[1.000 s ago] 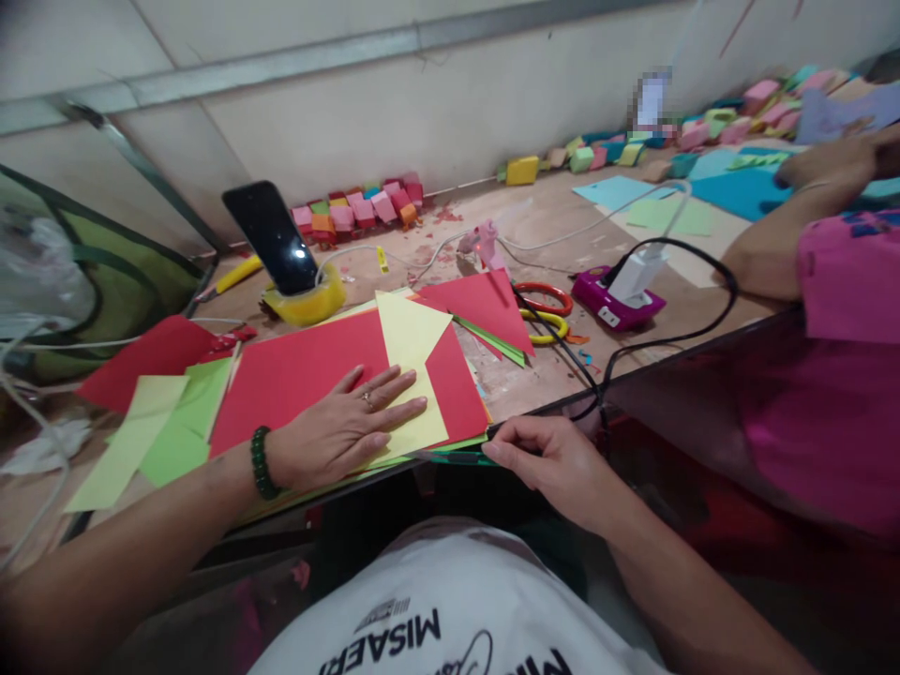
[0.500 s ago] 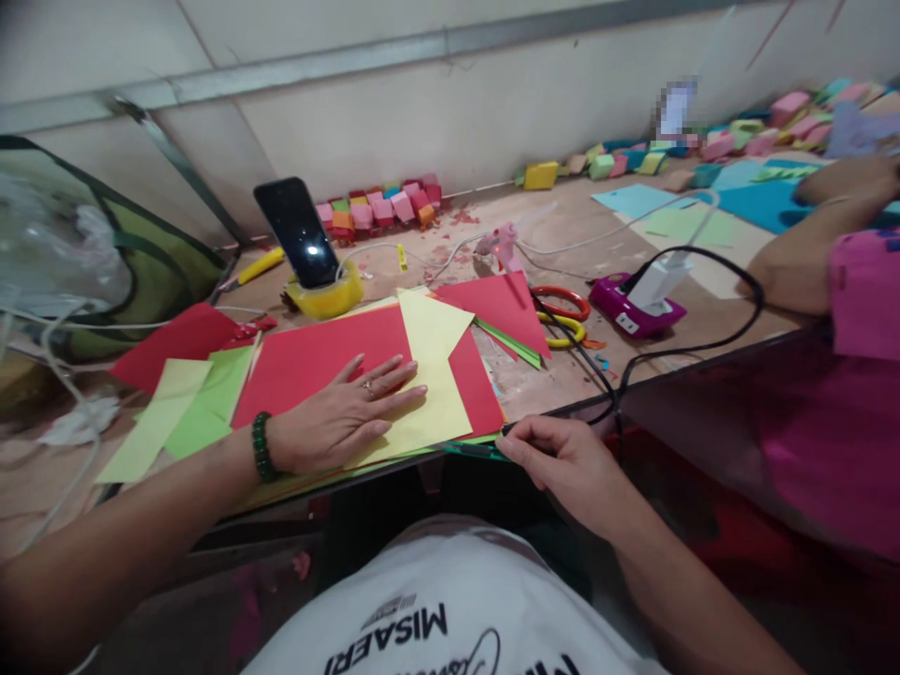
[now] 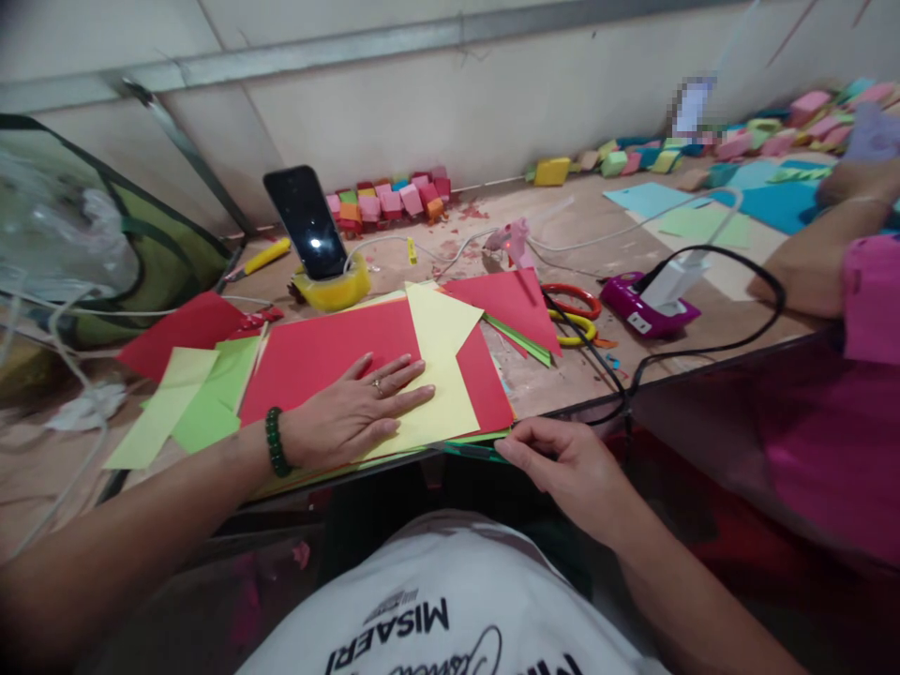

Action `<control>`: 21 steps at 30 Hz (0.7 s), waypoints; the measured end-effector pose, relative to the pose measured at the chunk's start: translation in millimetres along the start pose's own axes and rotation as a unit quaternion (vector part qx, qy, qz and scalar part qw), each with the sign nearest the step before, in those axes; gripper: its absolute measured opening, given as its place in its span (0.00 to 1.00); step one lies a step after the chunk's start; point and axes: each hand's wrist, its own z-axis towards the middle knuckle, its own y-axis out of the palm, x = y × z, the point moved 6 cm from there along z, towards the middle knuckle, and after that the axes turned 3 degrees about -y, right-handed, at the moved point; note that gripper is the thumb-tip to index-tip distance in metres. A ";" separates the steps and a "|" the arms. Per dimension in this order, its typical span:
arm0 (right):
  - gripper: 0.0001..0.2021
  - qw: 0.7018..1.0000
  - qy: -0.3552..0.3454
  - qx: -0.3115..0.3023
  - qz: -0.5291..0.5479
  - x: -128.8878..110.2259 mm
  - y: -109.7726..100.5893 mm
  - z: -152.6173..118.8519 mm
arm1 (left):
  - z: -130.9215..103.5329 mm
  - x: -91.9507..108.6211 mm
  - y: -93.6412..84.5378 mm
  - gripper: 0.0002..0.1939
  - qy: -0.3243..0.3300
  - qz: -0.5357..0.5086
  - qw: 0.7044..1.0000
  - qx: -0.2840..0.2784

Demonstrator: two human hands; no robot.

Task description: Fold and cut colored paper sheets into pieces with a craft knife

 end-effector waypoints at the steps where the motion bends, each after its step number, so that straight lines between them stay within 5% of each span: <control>1: 0.23 1.000 -0.003 -0.003 0.001 -1.4 1.8 0.3 | -0.1 0.0 0.2 0.26 -0.001 0.001 1.000 -0.001; 21: 0.20 1.000 -0.018 -0.020 -0.010 -6.9 16.8 -2.5 | -0.4 -0.1 0.1 0.26 0.000 0.006 1.000 0.004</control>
